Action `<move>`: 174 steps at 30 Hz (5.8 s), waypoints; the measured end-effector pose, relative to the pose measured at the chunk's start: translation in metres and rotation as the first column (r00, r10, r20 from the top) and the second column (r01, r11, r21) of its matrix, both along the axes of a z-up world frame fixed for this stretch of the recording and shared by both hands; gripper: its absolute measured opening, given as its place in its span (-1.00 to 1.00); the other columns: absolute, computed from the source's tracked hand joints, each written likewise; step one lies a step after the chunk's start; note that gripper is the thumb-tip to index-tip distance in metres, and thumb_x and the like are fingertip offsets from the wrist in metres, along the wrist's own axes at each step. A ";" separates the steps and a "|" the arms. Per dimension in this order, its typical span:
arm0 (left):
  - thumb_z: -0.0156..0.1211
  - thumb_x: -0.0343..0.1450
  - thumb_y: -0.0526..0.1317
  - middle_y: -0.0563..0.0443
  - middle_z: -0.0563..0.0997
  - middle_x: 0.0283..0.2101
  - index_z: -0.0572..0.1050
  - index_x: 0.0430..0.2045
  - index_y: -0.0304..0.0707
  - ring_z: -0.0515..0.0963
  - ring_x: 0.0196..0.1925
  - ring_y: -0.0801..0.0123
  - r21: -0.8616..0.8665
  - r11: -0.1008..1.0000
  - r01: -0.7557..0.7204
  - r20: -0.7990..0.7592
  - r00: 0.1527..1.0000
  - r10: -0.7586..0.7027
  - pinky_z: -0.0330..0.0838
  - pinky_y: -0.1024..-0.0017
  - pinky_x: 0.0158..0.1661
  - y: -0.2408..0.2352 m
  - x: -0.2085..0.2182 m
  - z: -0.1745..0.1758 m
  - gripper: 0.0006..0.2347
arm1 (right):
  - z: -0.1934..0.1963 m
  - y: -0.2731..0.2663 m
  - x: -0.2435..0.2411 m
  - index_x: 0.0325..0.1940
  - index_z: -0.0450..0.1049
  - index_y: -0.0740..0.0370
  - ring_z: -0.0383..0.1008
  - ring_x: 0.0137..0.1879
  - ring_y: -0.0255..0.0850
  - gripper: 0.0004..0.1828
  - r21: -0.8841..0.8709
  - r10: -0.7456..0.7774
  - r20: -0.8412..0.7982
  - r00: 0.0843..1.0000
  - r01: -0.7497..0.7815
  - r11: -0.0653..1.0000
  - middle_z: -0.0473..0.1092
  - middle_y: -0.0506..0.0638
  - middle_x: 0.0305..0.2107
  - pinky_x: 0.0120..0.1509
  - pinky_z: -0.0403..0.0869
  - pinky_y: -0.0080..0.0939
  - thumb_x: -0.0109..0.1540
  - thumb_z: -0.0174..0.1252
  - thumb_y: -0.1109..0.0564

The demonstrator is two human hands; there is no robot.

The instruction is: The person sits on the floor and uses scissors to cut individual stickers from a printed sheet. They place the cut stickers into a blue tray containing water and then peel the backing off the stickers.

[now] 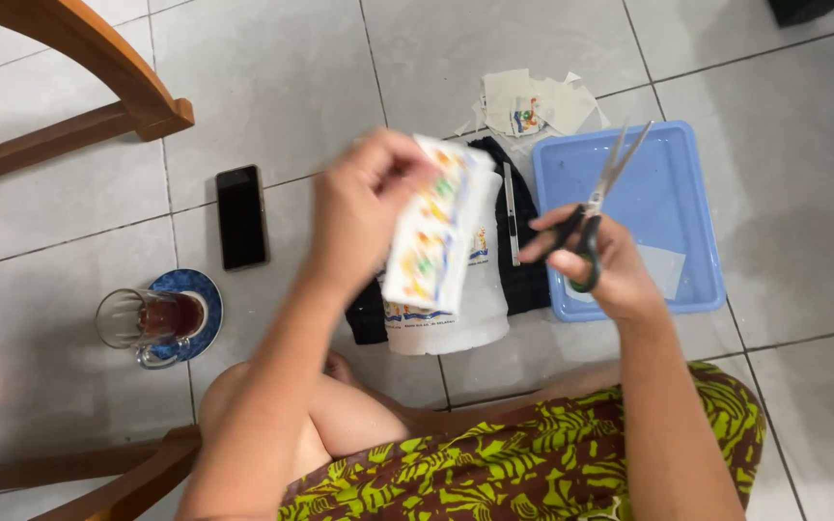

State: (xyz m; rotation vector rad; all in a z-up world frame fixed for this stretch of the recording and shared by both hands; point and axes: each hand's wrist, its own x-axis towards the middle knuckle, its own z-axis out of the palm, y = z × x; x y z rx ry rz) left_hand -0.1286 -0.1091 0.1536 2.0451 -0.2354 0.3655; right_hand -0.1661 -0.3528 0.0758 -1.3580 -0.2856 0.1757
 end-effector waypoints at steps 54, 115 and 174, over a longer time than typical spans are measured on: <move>0.28 0.25 -0.37 0.16 0.31 0.02 0.23 0.12 0.07 0.21 -0.49 0.58 -0.144 0.734 0.663 -0.427 0.628 -0.651 0.23 0.68 -0.48 -0.006 -0.023 -0.008 -0.45 | 0.024 -0.025 -0.002 0.01 0.45 0.04 0.39 0.09 -0.37 -0.35 -0.508 0.499 -0.359 0.789 -0.614 0.604 0.46 -0.17 -0.06 0.08 0.30 -0.33 -0.13 0.29 -0.15; 0.22 0.29 -0.51 -0.08 0.32 0.08 0.21 0.09 -0.07 0.58 -0.06 0.27 -0.254 0.967 0.032 -0.178 0.981 -0.079 0.56 0.50 -0.28 0.095 0.033 -0.065 -0.48 | 0.002 -0.041 -0.006 -0.10 0.49 0.28 0.27 -0.59 -0.35 -0.59 -0.390 0.187 -0.269 0.945 -0.284 0.876 0.30 -0.01 -0.78 -0.46 0.30 -0.34 -0.01 0.23 0.11; 0.08 0.42 -0.28 -0.12 0.48 -0.41 0.20 0.11 -0.42 0.41 -0.46 0.54 -0.369 0.895 0.252 -0.120 0.942 -0.314 0.48 0.63 -0.42 -0.027 -0.051 -0.036 -0.62 | -0.007 -0.016 -0.029 -0.52 0.49 0.26 0.30 -0.69 -0.25 -0.76 -0.379 0.198 -0.072 0.978 -0.210 0.901 0.36 0.05 -0.87 -0.48 0.22 -0.36 -0.06 0.33 0.05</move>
